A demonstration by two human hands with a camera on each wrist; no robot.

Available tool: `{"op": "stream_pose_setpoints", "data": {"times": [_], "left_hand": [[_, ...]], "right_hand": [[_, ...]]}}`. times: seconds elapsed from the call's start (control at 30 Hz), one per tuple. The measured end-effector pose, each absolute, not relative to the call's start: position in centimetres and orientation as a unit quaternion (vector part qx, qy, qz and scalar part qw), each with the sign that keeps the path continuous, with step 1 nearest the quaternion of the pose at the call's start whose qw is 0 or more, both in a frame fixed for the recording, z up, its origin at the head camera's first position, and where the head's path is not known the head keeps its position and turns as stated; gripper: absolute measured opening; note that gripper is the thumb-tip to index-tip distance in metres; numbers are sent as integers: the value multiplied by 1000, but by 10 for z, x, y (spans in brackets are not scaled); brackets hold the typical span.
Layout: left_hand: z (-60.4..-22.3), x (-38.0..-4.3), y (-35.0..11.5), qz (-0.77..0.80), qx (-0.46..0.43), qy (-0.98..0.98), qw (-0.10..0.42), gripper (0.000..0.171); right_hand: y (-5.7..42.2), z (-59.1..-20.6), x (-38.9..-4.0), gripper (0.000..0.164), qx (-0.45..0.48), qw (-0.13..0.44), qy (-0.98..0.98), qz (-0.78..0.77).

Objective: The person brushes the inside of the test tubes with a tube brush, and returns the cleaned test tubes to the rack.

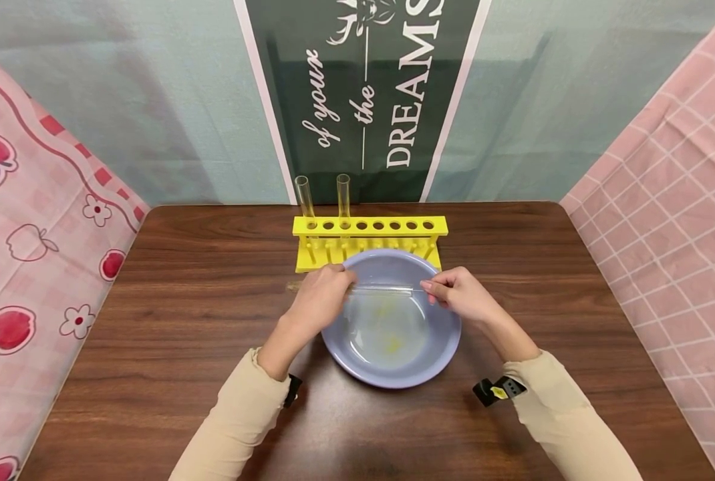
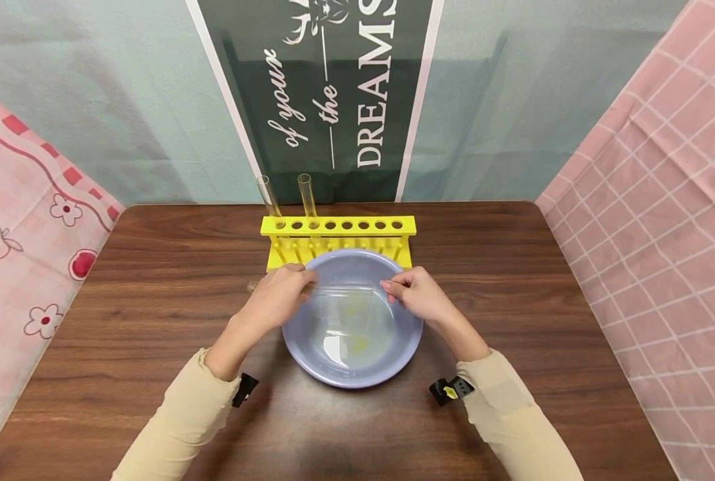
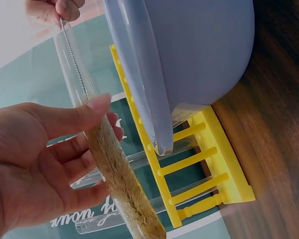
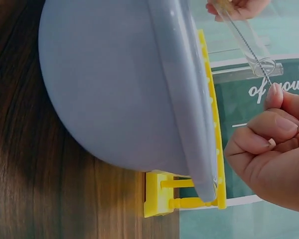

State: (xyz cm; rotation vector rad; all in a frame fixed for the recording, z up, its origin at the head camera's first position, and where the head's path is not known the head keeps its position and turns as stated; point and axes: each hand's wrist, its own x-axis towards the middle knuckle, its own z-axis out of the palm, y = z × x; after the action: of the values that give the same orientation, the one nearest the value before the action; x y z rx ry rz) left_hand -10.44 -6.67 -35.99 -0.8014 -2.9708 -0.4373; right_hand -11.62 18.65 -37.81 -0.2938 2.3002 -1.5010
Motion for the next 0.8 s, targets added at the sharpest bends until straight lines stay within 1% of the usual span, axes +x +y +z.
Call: {"op": "stream_pose_setpoints", "data": {"times": [0.17, 0.43, 0.67, 0.8], "left_hand": [[-361, -104, -67, -126, -264, -956, 22, 16], [-363, -105, -70, -97, -279, -955, 26, 16], [-363, -106, -69, -75, -257, -962, 50, 17], [-365, -106, -70, -85, -243, -964, 57, 16]], "right_hand": [[187, -377, -117, 29, -85, 206, 796, -563], [187, -377, -116, 29, -76, 209, 791, -570], [189, -376, -118, 33, -78, 198, 799, -562], [187, -375, -119, 33, -79, 204, 801, -557]]}}
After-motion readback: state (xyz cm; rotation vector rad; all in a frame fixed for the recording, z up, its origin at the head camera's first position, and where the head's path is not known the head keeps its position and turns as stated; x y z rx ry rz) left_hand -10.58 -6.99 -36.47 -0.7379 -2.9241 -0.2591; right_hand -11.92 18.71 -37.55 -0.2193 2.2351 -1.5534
